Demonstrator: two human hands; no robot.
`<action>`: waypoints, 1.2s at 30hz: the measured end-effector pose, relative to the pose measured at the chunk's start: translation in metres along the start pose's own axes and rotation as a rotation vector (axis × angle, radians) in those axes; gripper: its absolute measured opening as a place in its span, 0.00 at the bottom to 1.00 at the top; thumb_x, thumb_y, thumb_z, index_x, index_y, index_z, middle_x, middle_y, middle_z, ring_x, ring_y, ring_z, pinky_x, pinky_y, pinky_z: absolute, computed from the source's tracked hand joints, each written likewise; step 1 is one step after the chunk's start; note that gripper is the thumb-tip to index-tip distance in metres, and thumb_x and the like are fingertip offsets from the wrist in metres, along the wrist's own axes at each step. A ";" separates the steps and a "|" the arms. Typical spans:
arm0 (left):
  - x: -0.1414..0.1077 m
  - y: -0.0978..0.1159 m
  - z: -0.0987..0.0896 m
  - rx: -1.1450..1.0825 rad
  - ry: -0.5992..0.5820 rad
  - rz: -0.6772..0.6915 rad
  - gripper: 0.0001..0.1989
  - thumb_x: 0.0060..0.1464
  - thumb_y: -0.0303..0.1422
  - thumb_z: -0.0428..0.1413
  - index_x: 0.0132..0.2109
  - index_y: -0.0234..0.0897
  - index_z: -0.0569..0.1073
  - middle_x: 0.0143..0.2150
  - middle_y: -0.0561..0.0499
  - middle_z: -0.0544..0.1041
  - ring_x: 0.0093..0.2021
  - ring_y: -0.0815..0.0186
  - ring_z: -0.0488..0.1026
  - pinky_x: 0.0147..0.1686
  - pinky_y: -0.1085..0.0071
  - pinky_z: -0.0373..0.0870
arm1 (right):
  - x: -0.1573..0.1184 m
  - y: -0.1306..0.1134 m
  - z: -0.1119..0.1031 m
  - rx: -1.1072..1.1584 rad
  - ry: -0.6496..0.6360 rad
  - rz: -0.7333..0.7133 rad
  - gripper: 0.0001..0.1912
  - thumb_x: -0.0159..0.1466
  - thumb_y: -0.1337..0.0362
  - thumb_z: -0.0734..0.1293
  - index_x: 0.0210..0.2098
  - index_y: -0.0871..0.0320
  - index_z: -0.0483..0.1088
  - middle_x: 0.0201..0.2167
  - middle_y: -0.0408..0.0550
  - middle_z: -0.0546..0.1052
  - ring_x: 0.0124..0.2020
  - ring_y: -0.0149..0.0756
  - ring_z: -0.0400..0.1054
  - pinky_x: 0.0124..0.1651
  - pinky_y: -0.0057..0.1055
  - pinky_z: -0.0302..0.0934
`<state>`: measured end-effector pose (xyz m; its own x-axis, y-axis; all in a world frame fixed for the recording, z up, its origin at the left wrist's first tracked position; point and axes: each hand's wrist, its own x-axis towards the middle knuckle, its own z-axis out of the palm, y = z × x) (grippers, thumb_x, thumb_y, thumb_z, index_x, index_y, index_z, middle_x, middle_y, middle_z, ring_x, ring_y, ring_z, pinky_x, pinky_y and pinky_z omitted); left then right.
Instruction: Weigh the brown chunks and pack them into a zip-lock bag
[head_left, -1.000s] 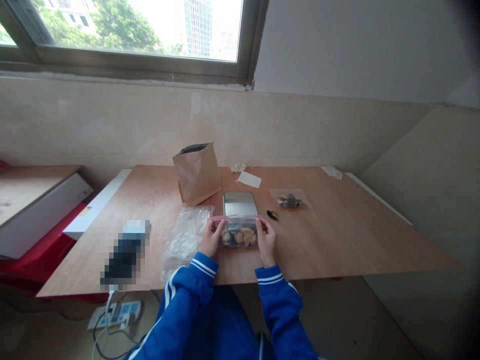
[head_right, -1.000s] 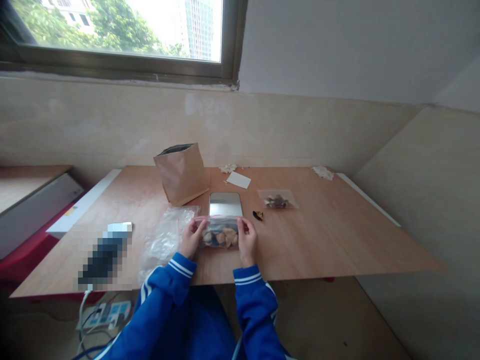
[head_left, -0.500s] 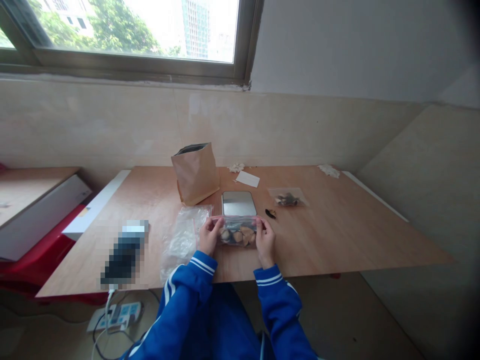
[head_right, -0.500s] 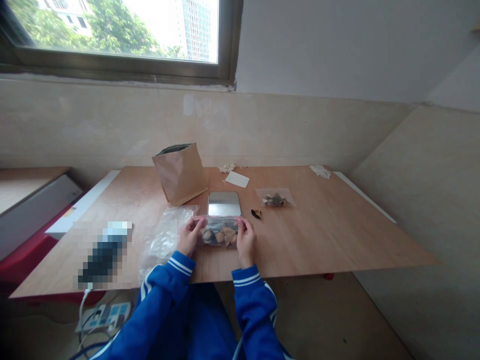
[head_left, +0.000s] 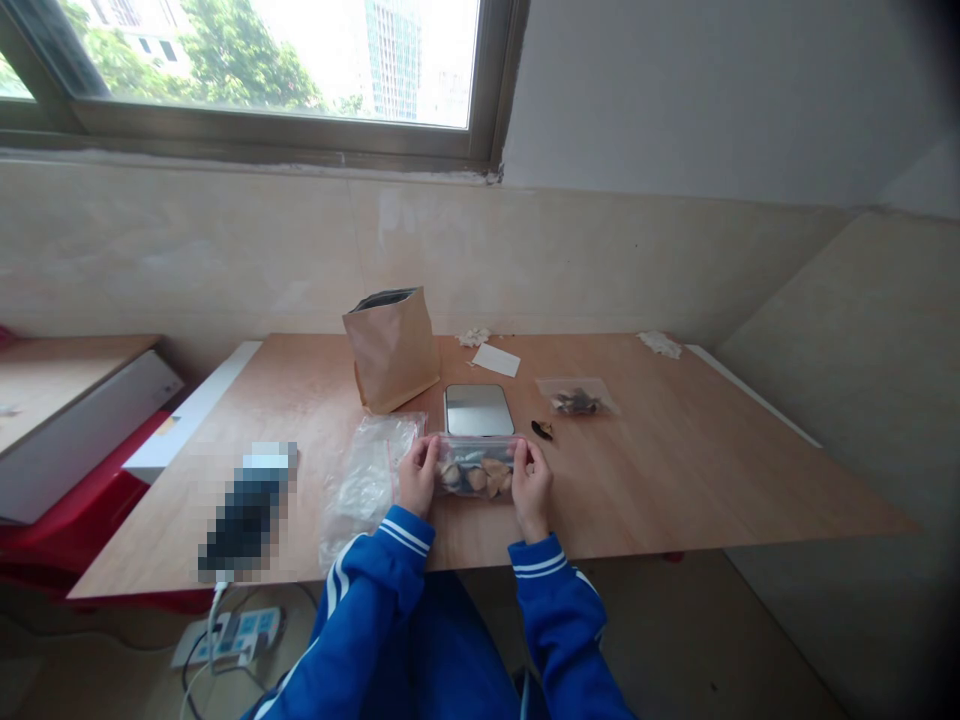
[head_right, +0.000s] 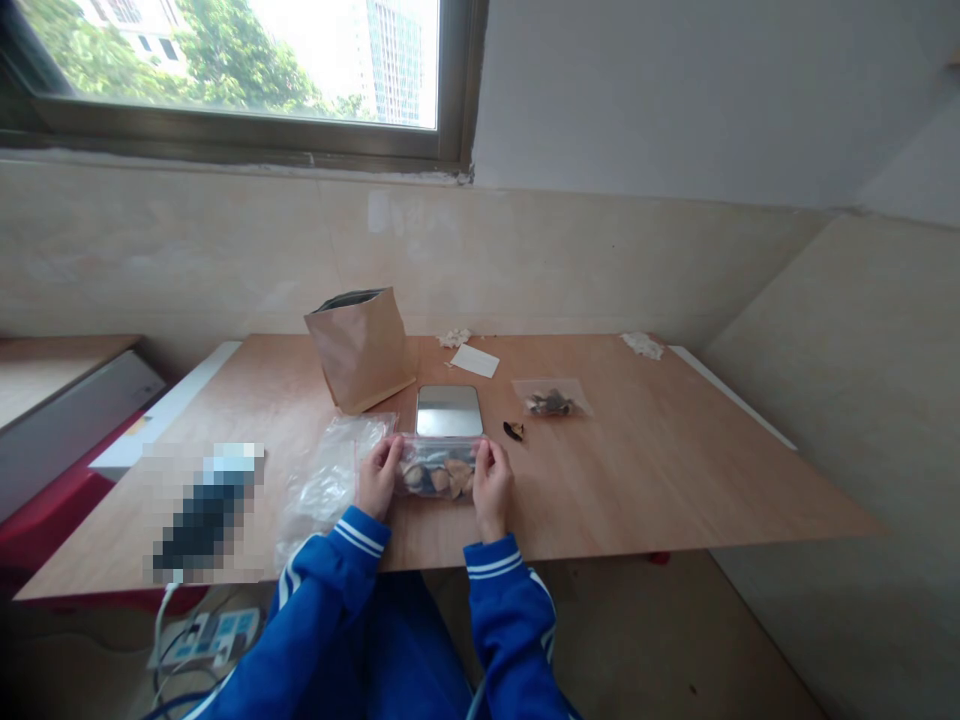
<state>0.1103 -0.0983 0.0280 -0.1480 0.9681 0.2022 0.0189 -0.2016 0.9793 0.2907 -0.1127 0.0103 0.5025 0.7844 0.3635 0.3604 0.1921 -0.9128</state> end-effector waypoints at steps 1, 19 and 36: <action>0.000 0.000 0.001 0.003 0.001 0.001 0.19 0.56 0.49 0.53 0.36 0.36 0.75 0.32 0.49 0.76 0.36 0.63 0.71 0.39 0.68 0.66 | 0.000 0.000 0.000 0.006 0.005 0.006 0.23 0.66 0.46 0.58 0.37 0.59 0.72 0.34 0.53 0.78 0.36 0.40 0.72 0.42 0.36 0.65; -0.001 -0.009 0.005 -0.135 -0.031 -0.052 0.18 0.53 0.47 0.58 0.40 0.35 0.74 0.36 0.48 0.77 0.38 0.64 0.74 0.41 0.68 0.70 | -0.001 -0.010 -0.003 0.169 -0.108 0.080 0.18 0.61 0.50 0.66 0.39 0.59 0.74 0.39 0.52 0.79 0.41 0.42 0.73 0.46 0.37 0.66; -0.003 -0.007 0.000 -0.076 -0.032 -0.067 0.18 0.52 0.45 0.59 0.39 0.34 0.76 0.35 0.47 0.78 0.38 0.63 0.74 0.41 0.68 0.69 | -0.003 -0.011 -0.003 0.186 -0.091 0.100 0.15 0.61 0.52 0.67 0.36 0.58 0.74 0.36 0.49 0.79 0.39 0.39 0.73 0.45 0.35 0.67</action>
<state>0.1108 -0.0994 0.0203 -0.1146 0.9838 0.1379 -0.0652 -0.1460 0.9871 0.2878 -0.1187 0.0198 0.4528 0.8532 0.2589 0.1573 0.2094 -0.9651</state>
